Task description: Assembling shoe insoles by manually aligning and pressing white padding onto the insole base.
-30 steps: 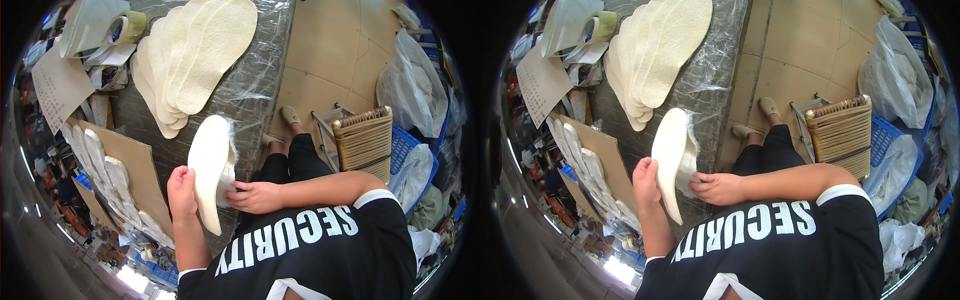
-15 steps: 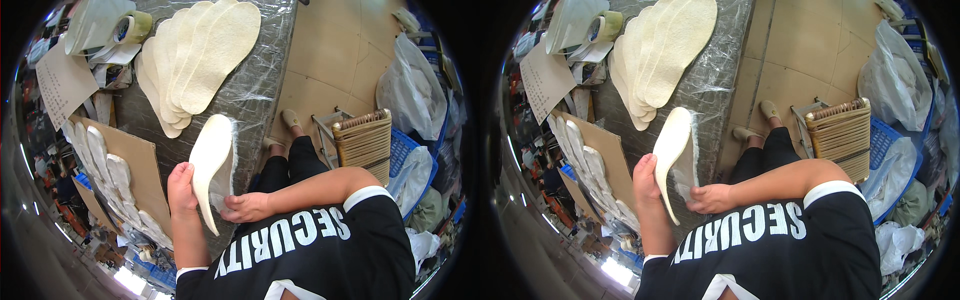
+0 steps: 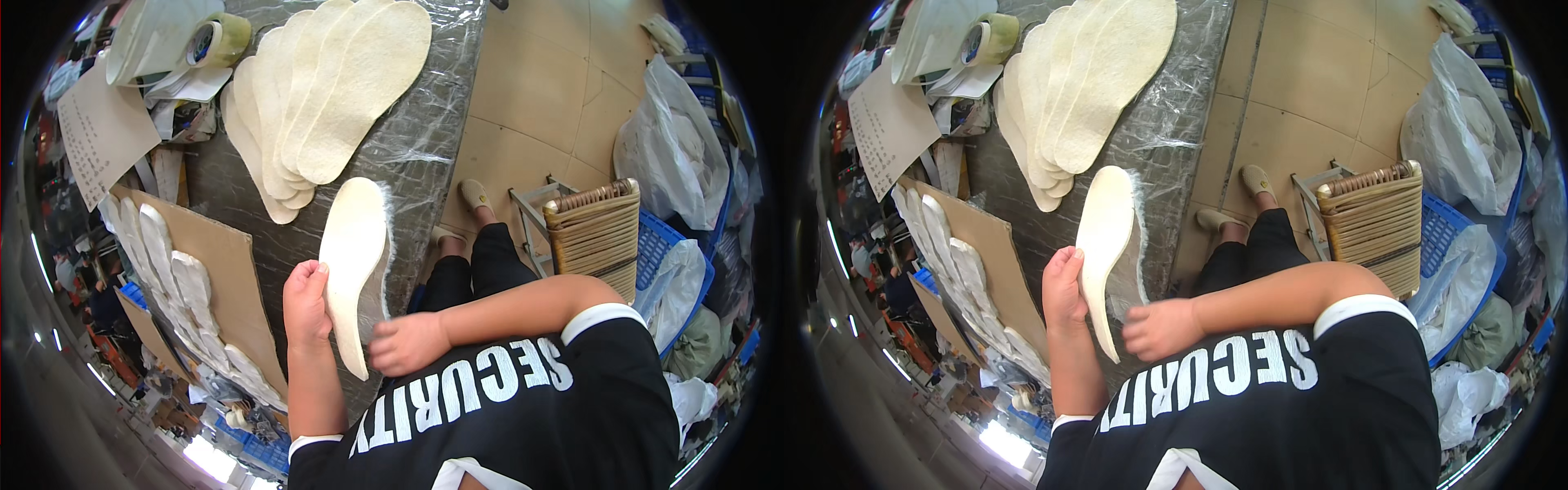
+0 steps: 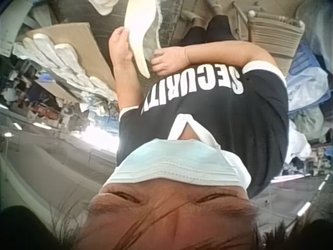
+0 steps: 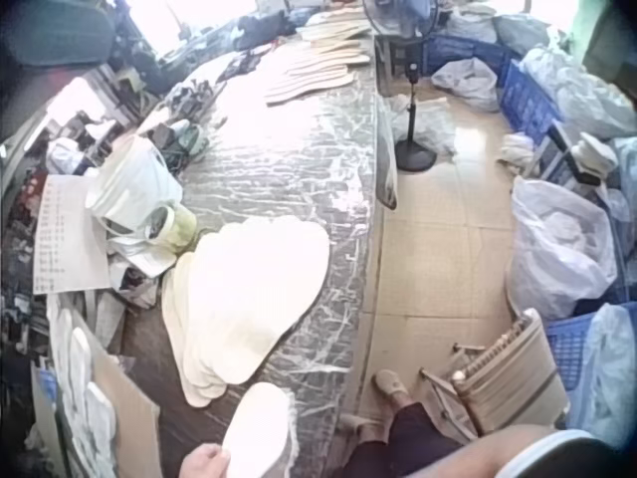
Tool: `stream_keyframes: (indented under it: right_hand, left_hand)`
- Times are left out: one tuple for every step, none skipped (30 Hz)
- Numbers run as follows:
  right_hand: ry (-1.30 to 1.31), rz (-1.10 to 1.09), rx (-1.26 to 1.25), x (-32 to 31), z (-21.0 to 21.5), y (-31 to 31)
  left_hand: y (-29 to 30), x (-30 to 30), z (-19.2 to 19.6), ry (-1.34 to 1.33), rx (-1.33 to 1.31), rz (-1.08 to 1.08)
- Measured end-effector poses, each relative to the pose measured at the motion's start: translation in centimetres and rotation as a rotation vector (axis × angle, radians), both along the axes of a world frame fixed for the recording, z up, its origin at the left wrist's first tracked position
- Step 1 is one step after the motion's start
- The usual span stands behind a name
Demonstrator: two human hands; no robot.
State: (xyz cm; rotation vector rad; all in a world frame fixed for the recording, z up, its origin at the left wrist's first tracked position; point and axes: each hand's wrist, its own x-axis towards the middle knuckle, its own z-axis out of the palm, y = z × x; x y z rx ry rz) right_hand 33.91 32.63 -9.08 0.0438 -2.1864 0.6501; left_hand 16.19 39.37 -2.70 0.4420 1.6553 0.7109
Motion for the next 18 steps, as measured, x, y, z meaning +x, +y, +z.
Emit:
stream_keyframes:
  right_hand:
    - [-0.104, -0.055, -0.128, 1.4, 0.2, 0.7]
    - [-0.043, -0.230, -0.321, 2.5, 0.1, 1.4]
    - [0.023, -0.415, -0.537, 3.3, 0.0, 2.0]
    - [0.051, -0.564, -0.803, 3.9, 0.6, 2.6]
    - [-0.033, -0.584, -1.131, 5.3, 1.9, 3.7]
    - [0.020, -0.669, -1.254, 5.6, 1.8, 4.1]
    - [0.030, -0.671, -1.373, 6.0, 1.9, 5.1]
    - [0.040, -0.670, -1.493, 6.2, 2.0, 6.1]
    - [0.041, -0.671, -1.490, 6.1, 2.0, 6.7]
    - [0.055, -0.618, -1.577, 5.9, 1.9, 7.4]
    - [0.069, -0.562, -1.663, 5.7, 1.9, 8.0]
    - [0.072, -0.563, -1.663, 5.4, 1.9, 8.6]
    - [0.049, -0.546, -1.664, 5.1, 1.9, 8.9]
    - [0.025, -0.529, -1.664, 4.8, 1.9, 9.2]
    - [0.028, -0.528, -1.666, 4.6, 1.9, 9.4]
    - [0.016, -0.524, -1.659, 4.3, 1.9, 9.6]
    - [0.004, -0.521, -1.652, 4.1, 1.8, 9.6]
    - [0.003, -0.519, -1.652, 3.8, 1.4, 9.4]
  left_hand:
    - [-0.1, -0.2, 0.0, -0.015, -0.004, -0.008]
    - [-0.1, -0.2, 0.1, -0.014, -0.001, -0.006]
    - [-0.2, -0.1, 0.2, -0.031, 0.004, 0.000]
    - [-0.5, -0.2, 0.3, -0.045, 0.006, 0.015]
    - [-0.9, -0.2, 0.5, -0.045, 0.005, 0.020]
    - [-1.3, -0.3, 0.6, -0.068, 0.011, 0.047]
    - [-1.5, -0.2, 0.6, -0.095, 0.020, 0.066]
    - [-1.8, -0.3, 0.5, -0.098, 0.022, 0.065]
    - [-2.1, -0.5, 0.3, -0.148, 0.006, 0.104]
    - [-2.3, -0.6, 0.3, -0.197, -0.013, 0.141]
    - [-2.4, -0.7, 0.4, -0.212, -0.027, 0.141]
    - [-2.4, -0.8, 0.5, -0.211, -0.026, 0.139]
    - [-2.5, -0.9, 0.7, -0.209, -0.023, 0.131]
    - [-2.6, -1.0, 0.8, -0.207, -0.021, 0.123]
    - [-2.7, -1.1, 1.0, -0.205, -0.021, 0.122]
    - [-2.9, -1.0, 1.1, -0.204, -0.008, 0.119]
    - [-3.0, -0.9, 1.1, -0.204, 0.004, 0.117]
    - [-2.9, -0.7, 1.3, -0.203, 0.004, 0.119]
